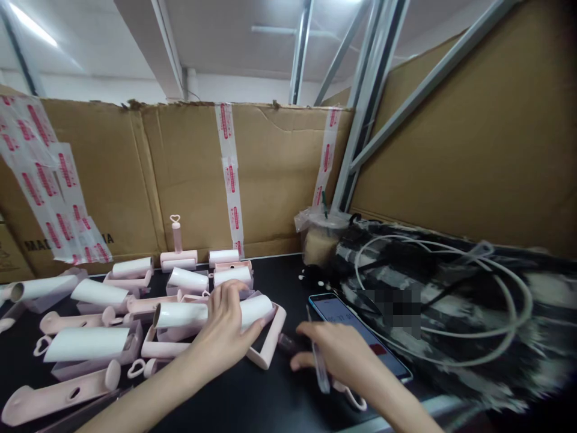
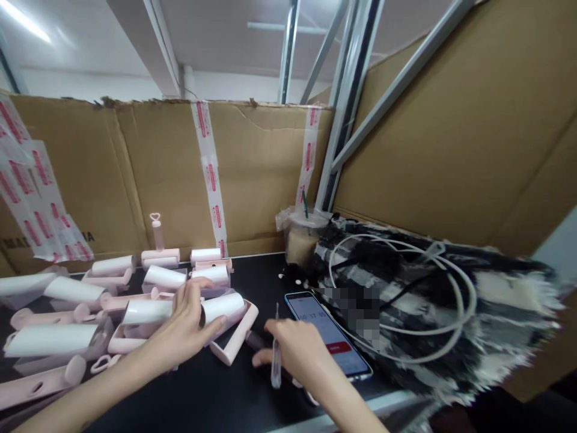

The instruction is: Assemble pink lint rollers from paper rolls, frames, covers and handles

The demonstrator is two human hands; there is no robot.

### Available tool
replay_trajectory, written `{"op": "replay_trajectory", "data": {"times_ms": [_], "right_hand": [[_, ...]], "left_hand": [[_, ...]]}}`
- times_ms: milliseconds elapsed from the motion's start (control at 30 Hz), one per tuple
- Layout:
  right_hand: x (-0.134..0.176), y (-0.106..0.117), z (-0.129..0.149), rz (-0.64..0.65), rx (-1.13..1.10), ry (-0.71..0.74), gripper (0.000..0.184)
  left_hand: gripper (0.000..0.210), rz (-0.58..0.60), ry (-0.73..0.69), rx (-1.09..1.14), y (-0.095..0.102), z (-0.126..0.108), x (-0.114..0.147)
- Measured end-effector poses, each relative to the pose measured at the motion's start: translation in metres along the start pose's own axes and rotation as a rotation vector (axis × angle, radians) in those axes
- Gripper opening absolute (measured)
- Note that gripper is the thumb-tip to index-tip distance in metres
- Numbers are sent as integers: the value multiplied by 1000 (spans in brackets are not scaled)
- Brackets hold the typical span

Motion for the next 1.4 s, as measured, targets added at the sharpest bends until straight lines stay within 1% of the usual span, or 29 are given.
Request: {"op": "replay_trajectory", "data": {"times_ms": [67, 133, 167, 200, 233, 267, 300, 333, 367, 400, 467, 500, 533, 567, 600, 667, 700, 733, 800, 833, 900, 967, 1033, 1100, 1233, 1333, 1400], "right_hand": [[9, -4, -2, 27, 97, 33, 18], [15, 3, -9, -29, 126, 0, 13], [17, 10, -13, -83, 118, -41, 15], [19, 18, -16, -156, 91, -89, 18], [21, 27, -18, -239, 37, -130, 20], [23, 35, -16, -326, -47, -158, 23], [23, 41, -12, -396, -160, -163, 24], [22, 44, -5, -430, -293, -144, 24], [19, 45, 5, -425, -431, -101, 23], [15, 44, 17, -389, -561, -41, 21], [5, 41, 39, -276, -741, 83, 18], [-1, 40, 47, -239, -790, 131, 18], [-7, 41, 51, -237, -826, 157, 19], [-13, 44, 52, -264, -864, 157, 20], [-19, 47, 50, -305, -907, 133, 22], [-32, 55, 43, -364, -1004, 73, 25], [-39, 59, 42, -345, -1047, 65, 29], [-44, 61, 44, -287, -1076, 82, 33], [-53, 63, 54, -155, -1057, 158, 37], [-55, 62, 59, -121, -1021, 185, 37], [-58, 59, 68, -144, -936, 181, 35], [-57, 51, 73, -203, -881, 141, 32], [-55, 44, 76, -233, -883, 128, 26], [-51, 42, 78, -256, -919, 172, 22], [-42, 46, 77, -286, -978, 267, 19], [-39, 45, 77, -292, -933, 298, 19], [-40, 43, 80, -307, -898, 331, 17]], "left_hand": [[26, 63, -58, 37, 6, -15, 4], [20, 149, -96, 76, 11, -29, 11], [17, 196, -100, 84, 12, -34, 15], [19, 255, -88, 85, 12, -37, 18], [27, 320, -61, 86, 10, -38, 21], [34, 368, -24, 101, 8, -38, 23], [36, 396, 6, 140, 5, -36, 25], [32, 394, 20, 209, 3, -34, 24], [26, 369, 16, 302, 1, -33, 22], [25, 321, 2, 410, 0, -31, 19], [33, 205, -19, 604, 0, -25, 12], [30, 147, -19, 666, 2, -22, 8], [25, 81, -11, 685, 5, -19, 4], [20, 20, -10, 656, 10, -16, 1], [17, -34, -23, 581, 15, -15, -2], [15, -91, -96, 319, 25, -16, -7], [15, -99, -146, 161, 29, -18, -9], [14, -96, -197, 6, 31, -20, -10], [12, -77, -263, -271, 32, -22, -12], [11, -63, -266, -385, 32, -22, -13], [10, -25, -232, -550, 31, -18, -14], [12, 23, -199, -626, 31, -16, -14], [14, 55, -184, -635, 33, -17, -14], [14, 60, -188, -603, 37, -22, -12], [16, 77, -220, -530, 45, -35, -8], [18, 122, -241, -555, 41, -39, -5], [17, 126, -259, -576, 35, -36, -4]]}}
Point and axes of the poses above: each hand's wrist, its own x-axis away from the middle knuckle, its own y-axis out of the back of the hand, z = x × y, the point moved 4 cm from there along -x, towards the middle knuckle, and after that the axes turned 6 degrees about -z, right-handed, at the moved point
